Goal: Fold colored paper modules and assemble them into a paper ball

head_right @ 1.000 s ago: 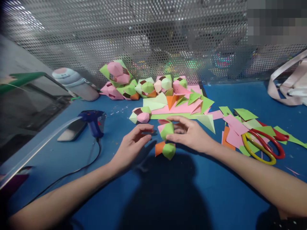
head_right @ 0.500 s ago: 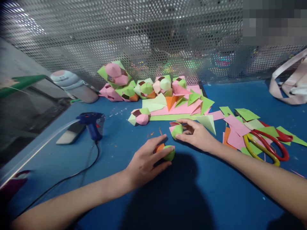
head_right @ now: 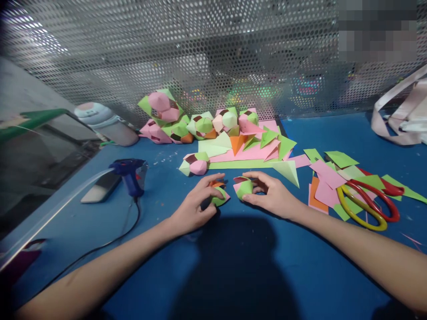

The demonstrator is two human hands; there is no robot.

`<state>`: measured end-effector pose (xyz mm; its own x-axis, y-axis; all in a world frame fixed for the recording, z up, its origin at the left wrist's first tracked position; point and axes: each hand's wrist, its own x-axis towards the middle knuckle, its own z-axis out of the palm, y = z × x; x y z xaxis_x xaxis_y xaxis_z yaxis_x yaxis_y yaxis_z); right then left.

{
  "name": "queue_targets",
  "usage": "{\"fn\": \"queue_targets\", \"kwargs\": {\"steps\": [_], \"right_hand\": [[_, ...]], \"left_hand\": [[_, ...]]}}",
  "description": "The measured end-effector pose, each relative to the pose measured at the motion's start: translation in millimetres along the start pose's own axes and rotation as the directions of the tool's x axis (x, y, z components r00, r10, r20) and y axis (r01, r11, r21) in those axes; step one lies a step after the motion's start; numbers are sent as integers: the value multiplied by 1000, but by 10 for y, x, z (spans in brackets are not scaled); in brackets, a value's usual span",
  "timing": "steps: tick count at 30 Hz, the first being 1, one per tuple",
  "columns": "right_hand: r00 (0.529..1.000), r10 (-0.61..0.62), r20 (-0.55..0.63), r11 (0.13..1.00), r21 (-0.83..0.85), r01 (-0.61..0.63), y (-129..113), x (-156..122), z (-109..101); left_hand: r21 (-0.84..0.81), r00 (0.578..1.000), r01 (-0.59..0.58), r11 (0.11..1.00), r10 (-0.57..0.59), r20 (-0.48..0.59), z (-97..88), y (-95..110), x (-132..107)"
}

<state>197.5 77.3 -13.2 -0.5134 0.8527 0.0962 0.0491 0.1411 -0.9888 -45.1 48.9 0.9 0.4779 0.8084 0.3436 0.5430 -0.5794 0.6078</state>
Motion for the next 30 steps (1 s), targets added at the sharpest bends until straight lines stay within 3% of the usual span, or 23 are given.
{"fn": "queue_targets", "kwargs": {"steps": [4, 9, 14, 18, 23, 30], "right_hand": [[999, -32, 7, 996, -87, 33, 14, -10, -16], [976, -217, -13, 908, -370, 197, 14, -31, -40], [952, -302, 42, 804, -526, 278, 41, -45, -45], [952, -297, 71, 742, -610, 277, 49, -56, -42], [945, -313, 90, 690, -662, 292, 24, -91, -19], [872, -465, 152, 591, -681, 433, -31, -138, 28]], "left_hand": [[12, 996, 11, 1000, -12, 83, -42, -1, -24], [74, 986, 165, 983, -163, -32, -8, -1, -122], [41, 981, 193, 980, -191, -40, -8, -35, -103], [-57, 978, 197, 979, -200, -53, -57, -52, -79], [-371, 987, 121, 921, -153, -56, -95, -127, -138], [-523, 999, 20, 852, -42, -31, -130, -155, -161]]}}
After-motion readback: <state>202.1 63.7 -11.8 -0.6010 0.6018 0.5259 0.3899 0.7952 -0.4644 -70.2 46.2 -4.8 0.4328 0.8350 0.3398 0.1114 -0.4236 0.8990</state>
